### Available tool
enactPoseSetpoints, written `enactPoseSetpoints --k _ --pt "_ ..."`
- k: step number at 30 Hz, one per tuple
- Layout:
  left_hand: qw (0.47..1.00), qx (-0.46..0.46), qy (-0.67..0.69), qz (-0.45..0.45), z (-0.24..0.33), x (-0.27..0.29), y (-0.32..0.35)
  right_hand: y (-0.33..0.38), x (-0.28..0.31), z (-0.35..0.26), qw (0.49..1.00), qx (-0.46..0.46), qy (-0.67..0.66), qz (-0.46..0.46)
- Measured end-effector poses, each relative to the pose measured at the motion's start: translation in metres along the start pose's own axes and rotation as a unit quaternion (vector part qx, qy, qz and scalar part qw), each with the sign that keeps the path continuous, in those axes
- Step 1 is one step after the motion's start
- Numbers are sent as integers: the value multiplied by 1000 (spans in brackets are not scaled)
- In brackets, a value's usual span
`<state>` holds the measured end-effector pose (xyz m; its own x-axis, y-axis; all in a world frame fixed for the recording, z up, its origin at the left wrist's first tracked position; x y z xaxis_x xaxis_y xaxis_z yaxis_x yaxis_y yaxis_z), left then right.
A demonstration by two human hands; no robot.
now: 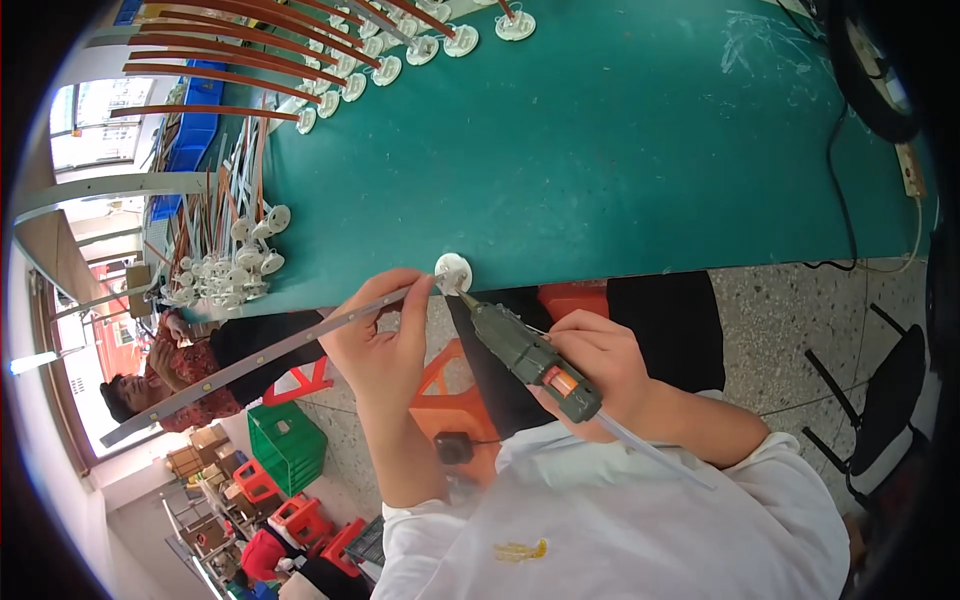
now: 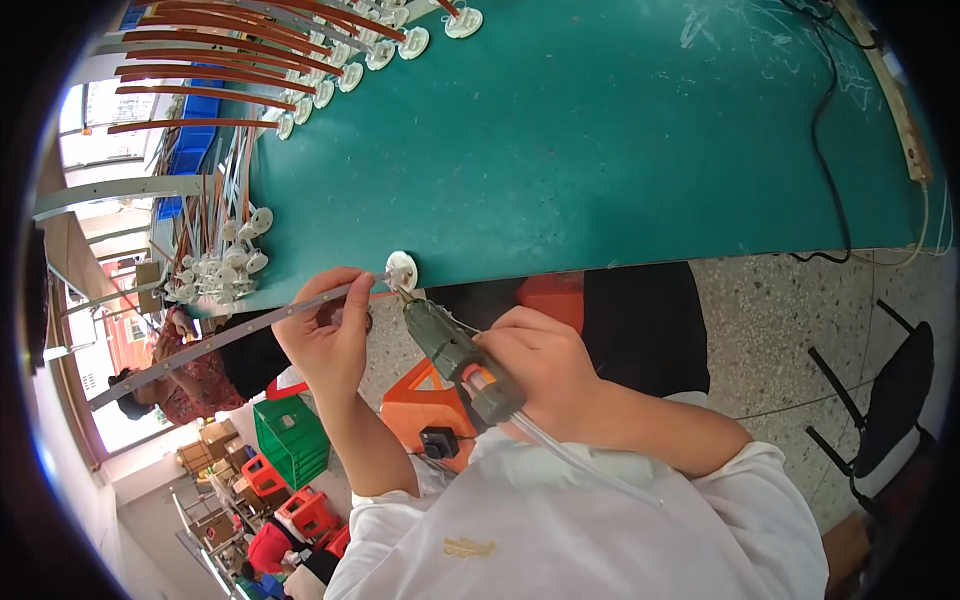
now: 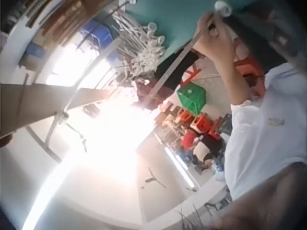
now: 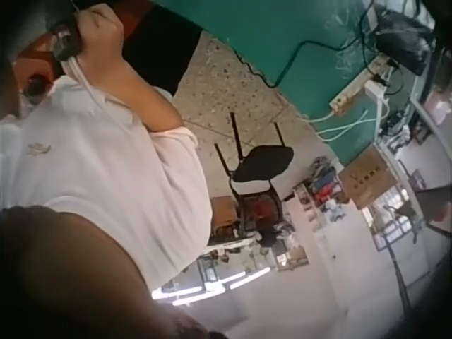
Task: Assembling plastic parts using a hot glue gun at a manufacturing workbench.
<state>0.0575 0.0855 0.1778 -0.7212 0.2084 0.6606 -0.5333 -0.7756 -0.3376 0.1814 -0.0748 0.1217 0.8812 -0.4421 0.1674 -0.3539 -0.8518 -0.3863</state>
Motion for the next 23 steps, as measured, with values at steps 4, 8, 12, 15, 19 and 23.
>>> enactPoseSetpoints --k 4,8,12,15,19,23 --pt "998 -46 -39 10 14 -5 -8 -7 -6 4 1000 -17 -3 -5" --pt "991 -65 -117 -3 20 -8 -10 -8 -9 12 999 -36 -7 -6" --pt "991 -57 -122 6 18 -7 -7 -9 -13 16 999 -43 -24 -9" --pt "992 -52 -114 -3 14 -7 -7 -8 -15 18 999 -36 -24 -2" --pt "993 -39 -108 -5 11 -6 -7 -7 -17 19 999 -34 -27 -15" --pt "993 -48 -111 -12 11 -7 -8 -10 -15 23 997 -63 -42 -23"
Point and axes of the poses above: each hand's wrist, its own y-axis away from the middle knuckle, its own x-axis out of the back of the hand, z = x × y, the point moved 9 cm from there along -y, towards the middle knuckle, and after that the axes turned 3 degrees about -x, right-handed, at the moved point
